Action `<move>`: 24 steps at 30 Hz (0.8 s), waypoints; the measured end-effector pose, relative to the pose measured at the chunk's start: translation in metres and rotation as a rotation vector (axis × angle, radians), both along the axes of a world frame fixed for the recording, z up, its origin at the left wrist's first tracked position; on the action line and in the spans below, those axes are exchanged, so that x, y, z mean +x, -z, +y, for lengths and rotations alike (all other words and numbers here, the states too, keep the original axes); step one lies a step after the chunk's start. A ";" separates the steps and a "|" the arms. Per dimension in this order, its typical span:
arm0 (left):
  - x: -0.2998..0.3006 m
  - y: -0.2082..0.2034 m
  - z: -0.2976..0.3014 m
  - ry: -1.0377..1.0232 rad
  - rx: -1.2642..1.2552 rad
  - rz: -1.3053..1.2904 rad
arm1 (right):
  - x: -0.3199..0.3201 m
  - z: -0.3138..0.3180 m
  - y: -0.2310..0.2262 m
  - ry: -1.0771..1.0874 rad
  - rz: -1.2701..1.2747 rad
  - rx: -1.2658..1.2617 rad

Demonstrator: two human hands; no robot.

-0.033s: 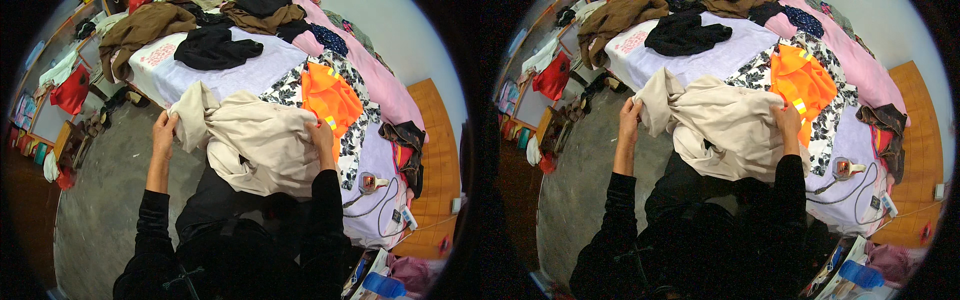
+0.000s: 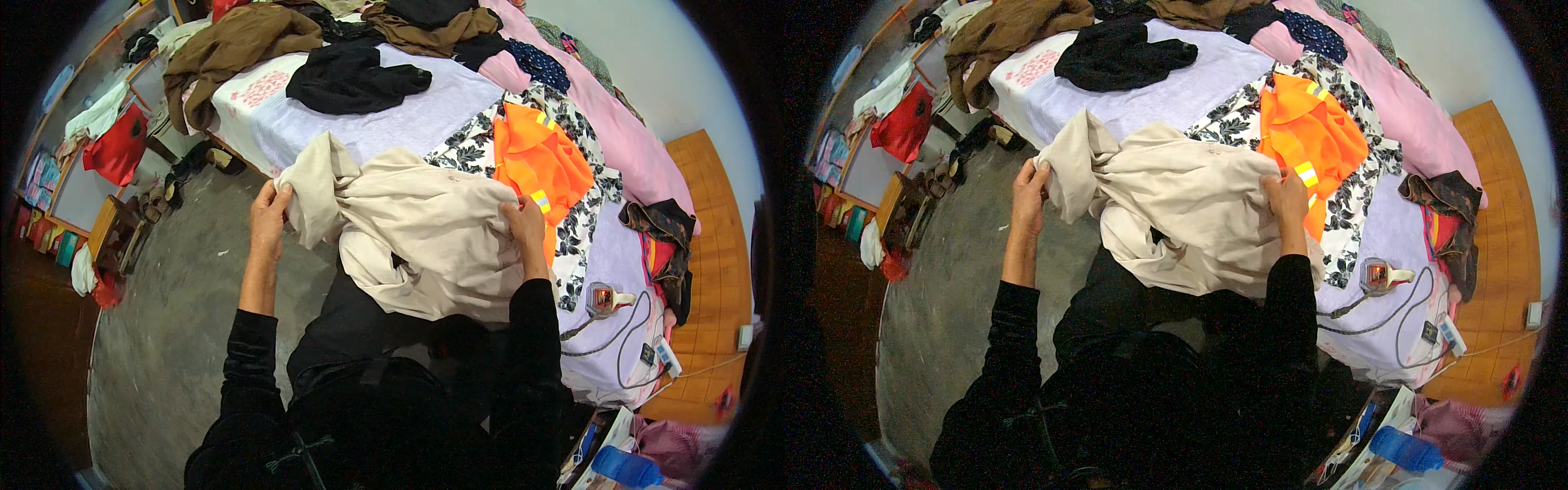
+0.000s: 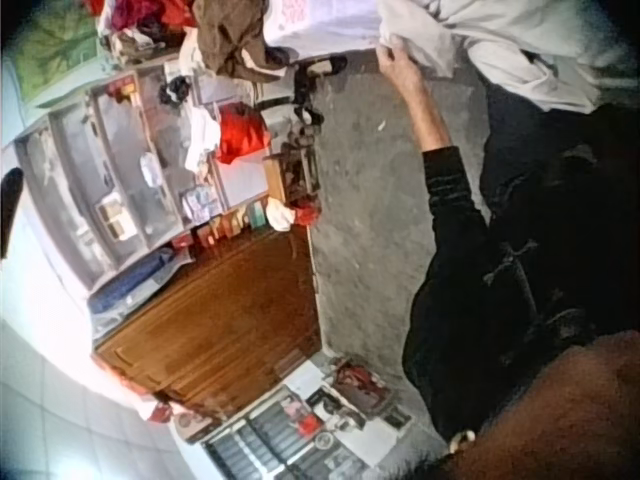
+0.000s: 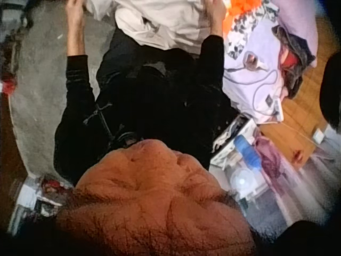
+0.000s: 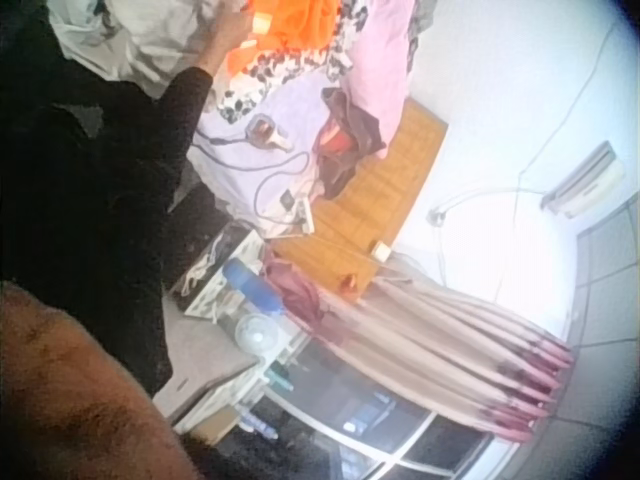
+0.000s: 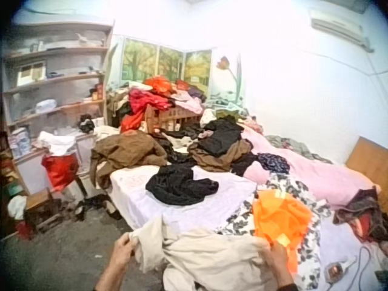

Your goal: The person moves a water bottle and then sorts through a pile of clothes on a bed. They select a beige garment and a bright orange jacket, unfolding and smoothing them out. Finally, they use an iron to press the orange jacket on the bed.

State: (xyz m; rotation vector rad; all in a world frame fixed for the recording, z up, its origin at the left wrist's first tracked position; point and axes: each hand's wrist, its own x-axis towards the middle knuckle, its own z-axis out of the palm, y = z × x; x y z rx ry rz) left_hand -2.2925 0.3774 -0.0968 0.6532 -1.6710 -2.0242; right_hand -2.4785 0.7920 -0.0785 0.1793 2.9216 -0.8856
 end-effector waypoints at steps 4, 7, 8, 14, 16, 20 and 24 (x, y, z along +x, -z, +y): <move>-0.009 -0.013 -0.002 0.042 -0.151 -0.069 | 0.002 0.020 0.016 -0.165 0.030 -0.772; -0.020 -0.042 -0.008 0.110 -0.254 -0.125 | 0.040 0.013 -0.032 -0.191 0.064 -1.062; -0.026 -0.052 -0.009 0.114 -0.132 0.030 | 0.051 0.018 -0.039 -0.201 0.086 -1.149; -0.064 -0.080 -0.038 0.050 0.324 0.748 | 0.123 0.161 -0.089 -0.025 0.315 -1.756; -0.070 -0.065 -0.035 0.039 0.370 0.547 | 0.156 0.152 -0.114 0.364 0.578 -1.714; -0.072 0.023 -0.039 0.084 0.148 -0.200 | 0.189 0.182 -0.103 0.432 0.709 -1.689; -0.059 0.066 -0.023 -0.004 0.159 -0.297 | 0.217 0.215 -0.067 0.544 0.557 -1.686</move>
